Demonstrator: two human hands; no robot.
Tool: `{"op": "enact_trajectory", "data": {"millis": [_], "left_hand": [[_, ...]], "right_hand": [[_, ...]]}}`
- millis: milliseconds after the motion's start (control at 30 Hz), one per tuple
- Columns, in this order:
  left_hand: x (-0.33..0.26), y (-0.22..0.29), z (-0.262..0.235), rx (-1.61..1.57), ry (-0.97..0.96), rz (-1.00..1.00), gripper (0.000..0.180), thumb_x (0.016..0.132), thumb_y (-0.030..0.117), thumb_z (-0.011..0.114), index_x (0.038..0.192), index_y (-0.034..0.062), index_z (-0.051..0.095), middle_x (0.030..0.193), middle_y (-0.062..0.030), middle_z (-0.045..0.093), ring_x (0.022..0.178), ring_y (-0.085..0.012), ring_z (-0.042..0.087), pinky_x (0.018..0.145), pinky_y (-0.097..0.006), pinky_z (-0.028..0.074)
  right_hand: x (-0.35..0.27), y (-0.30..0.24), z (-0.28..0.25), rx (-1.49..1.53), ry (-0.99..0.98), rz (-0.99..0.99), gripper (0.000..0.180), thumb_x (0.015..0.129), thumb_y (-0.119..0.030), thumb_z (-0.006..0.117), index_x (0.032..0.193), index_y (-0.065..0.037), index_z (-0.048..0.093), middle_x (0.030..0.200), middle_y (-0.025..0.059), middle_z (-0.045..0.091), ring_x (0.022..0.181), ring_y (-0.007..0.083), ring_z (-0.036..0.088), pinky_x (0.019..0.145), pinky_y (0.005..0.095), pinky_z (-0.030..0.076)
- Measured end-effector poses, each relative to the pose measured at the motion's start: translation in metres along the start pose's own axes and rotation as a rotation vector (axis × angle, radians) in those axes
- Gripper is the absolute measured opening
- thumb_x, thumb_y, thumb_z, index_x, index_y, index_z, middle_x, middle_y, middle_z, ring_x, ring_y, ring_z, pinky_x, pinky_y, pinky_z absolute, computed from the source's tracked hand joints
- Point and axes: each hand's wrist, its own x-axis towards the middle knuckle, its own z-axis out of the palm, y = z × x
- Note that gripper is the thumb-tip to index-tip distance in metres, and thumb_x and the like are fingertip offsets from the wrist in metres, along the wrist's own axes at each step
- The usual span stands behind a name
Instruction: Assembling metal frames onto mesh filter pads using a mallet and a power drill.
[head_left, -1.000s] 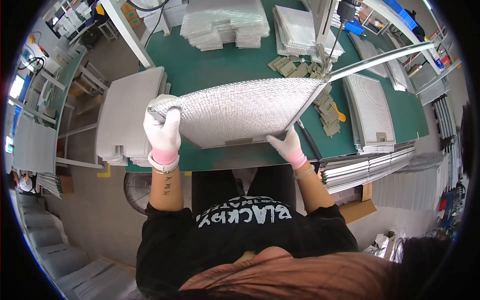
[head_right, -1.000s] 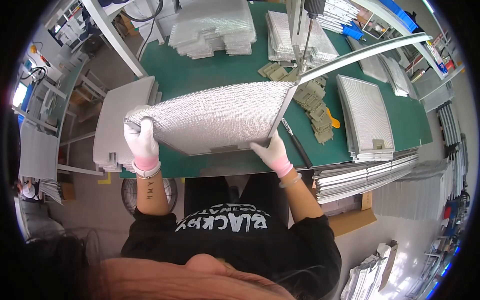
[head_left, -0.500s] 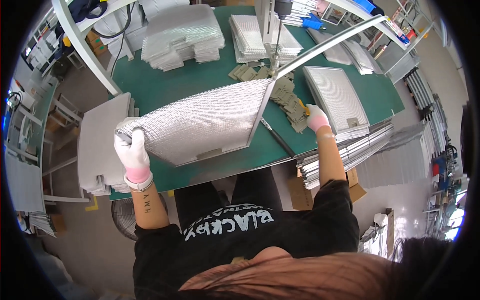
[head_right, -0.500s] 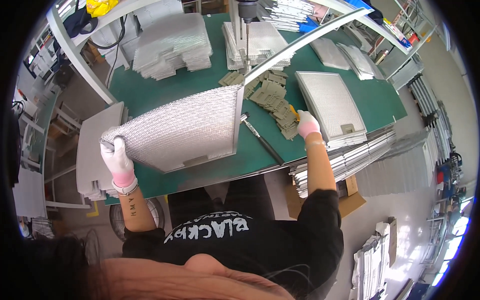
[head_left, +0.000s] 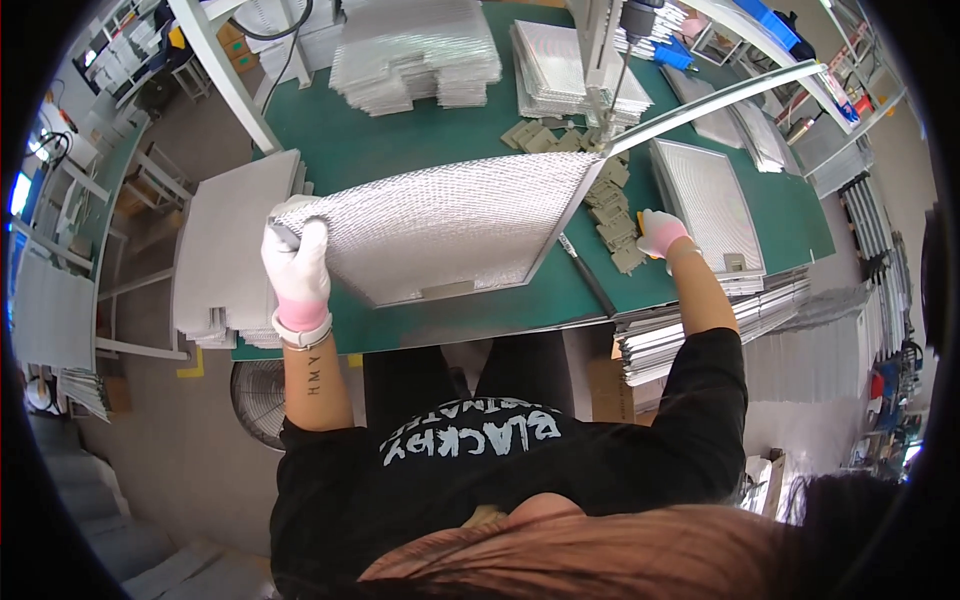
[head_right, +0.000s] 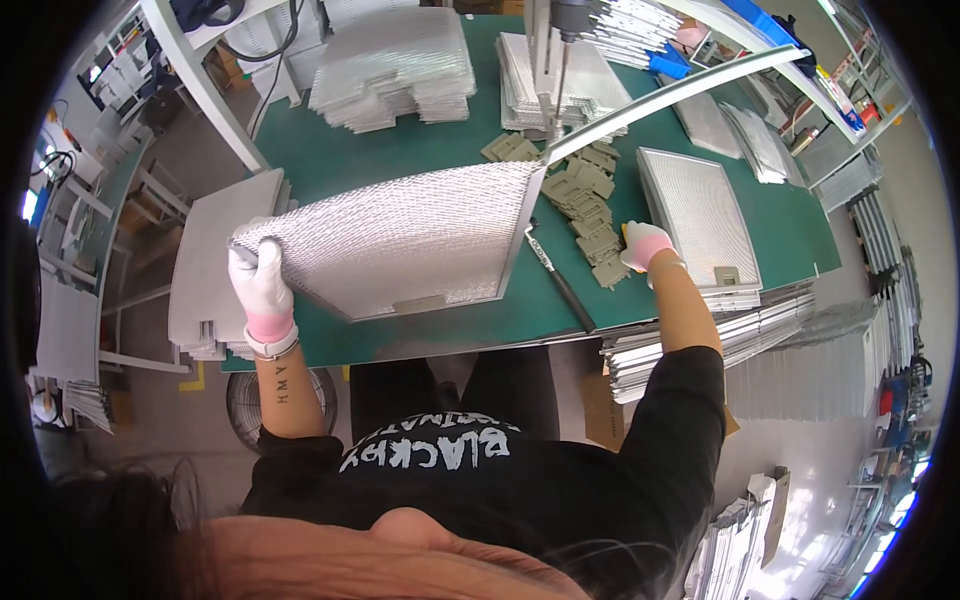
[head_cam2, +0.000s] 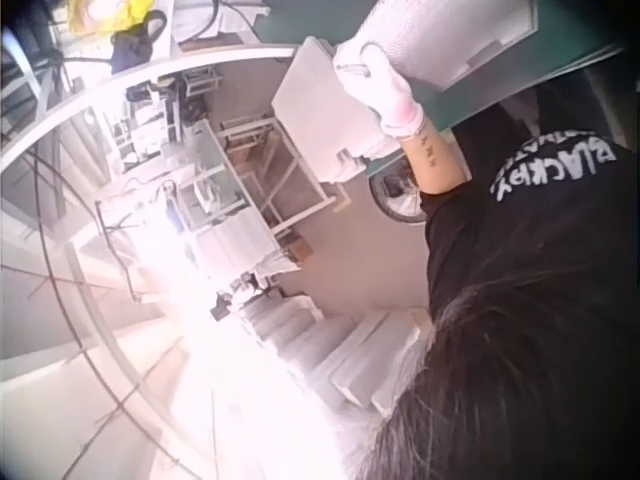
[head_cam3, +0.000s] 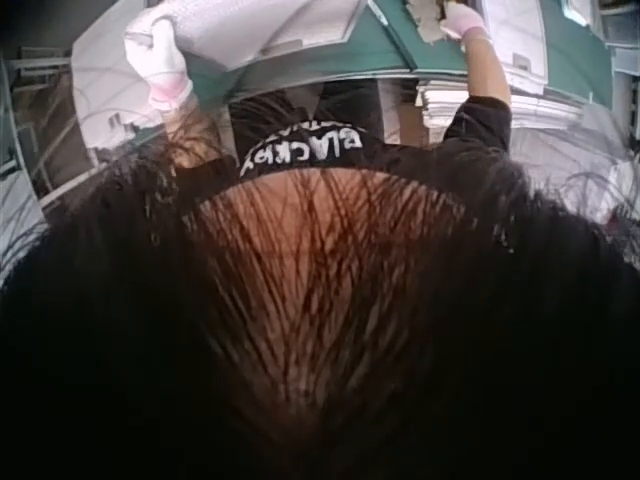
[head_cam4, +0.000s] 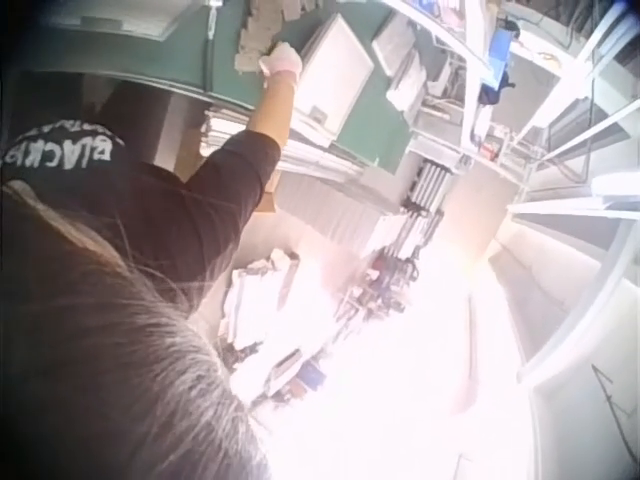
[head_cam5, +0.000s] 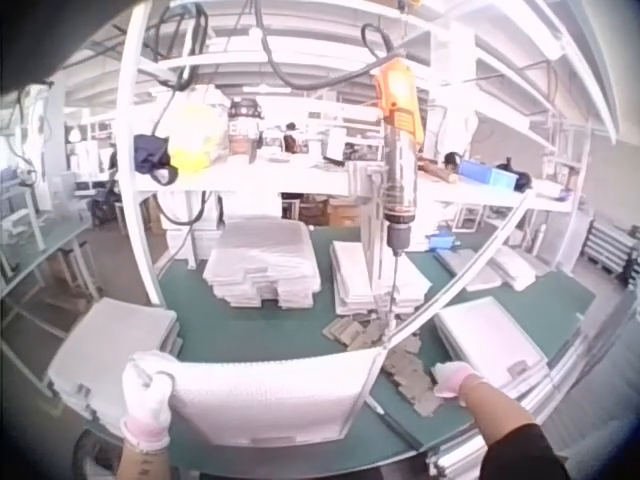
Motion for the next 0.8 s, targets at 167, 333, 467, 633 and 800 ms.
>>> {"op": "enact_trajectory", "data": {"millis": [167, 333, 467, 633, 800], "left_hand": [[0.004, 0.001, 0.006, -0.033, -0.002, -0.049, 0.019, 0.089, 0.006, 0.065, 0.105, -0.0017, 0.06, 0.1, -0.0045, 0.063, 0.09, -0.0107, 0.056, 0.085, -0.027, 0.044], [0.006, 0.009, 0.009, 0.025, 0.053, -0.101, 0.019, 0.087, 0.001, 0.064, 0.105, -0.003, 0.062, 0.097, -0.0042, 0.063, 0.087, -0.0103, 0.056, 0.083, -0.026, 0.045], [0.01, 0.005, 0.013, 0.048, 0.038, -0.094, 0.018, 0.086, 0.0, 0.065, 0.104, -0.0025, 0.062, 0.094, -0.0031, 0.062, 0.085, -0.0094, 0.055, 0.08, -0.025, 0.045], [0.009, -0.001, 0.005, 0.008, 0.077, -0.146, 0.014, 0.087, -0.001, 0.064, 0.1, -0.0021, 0.063, 0.089, -0.0013, 0.061, 0.079, -0.0074, 0.054, 0.074, -0.023, 0.044], [0.012, 0.009, 0.015, -0.04, 0.086, -0.136, 0.013, 0.086, -0.002, 0.064, 0.099, -0.0023, 0.063, 0.088, -0.0008, 0.062, 0.077, -0.0072, 0.054, 0.072, -0.023, 0.045]], "right_hand": [[0.008, 0.006, 0.033, -0.055, 0.093, 0.076, 0.038, 0.085, -0.012, 0.061, 0.118, 0.003, 0.05, 0.099, 0.0235, 0.07, 0.096, 0.0393, 0.069, 0.082, 0.0455, 0.056], [0.003, -0.002, 0.052, -0.06, 0.197, 0.24, 0.04, 0.09, -0.012, 0.059, 0.125, -0.001, 0.044, 0.11, 0.0221, 0.066, 0.098, 0.0362, 0.069, 0.08, 0.0441, 0.058], [-0.006, -0.009, 0.044, 0.014, 0.229, 0.495, 0.033, 0.094, -0.011, 0.055, 0.126, -0.008, 0.045, 0.116, 0.0193, 0.059, 0.099, 0.0356, 0.069, 0.079, 0.0448, 0.059], [-0.1, -0.036, -0.024, 0.108, 0.313, -0.087, 0.011, 0.091, -0.013, 0.057, 0.1, -0.011, 0.063, 0.094, 0.0126, 0.066, 0.093, 0.0321, 0.068, 0.077, 0.042, 0.056], [-0.152, -0.161, -0.038, 0.137, 0.36, -0.683, 0.009, 0.086, -0.012, 0.058, 0.092, -0.011, 0.065, 0.088, 0.0093, 0.064, 0.085, 0.03, 0.067, 0.071, 0.0391, 0.055]]}}
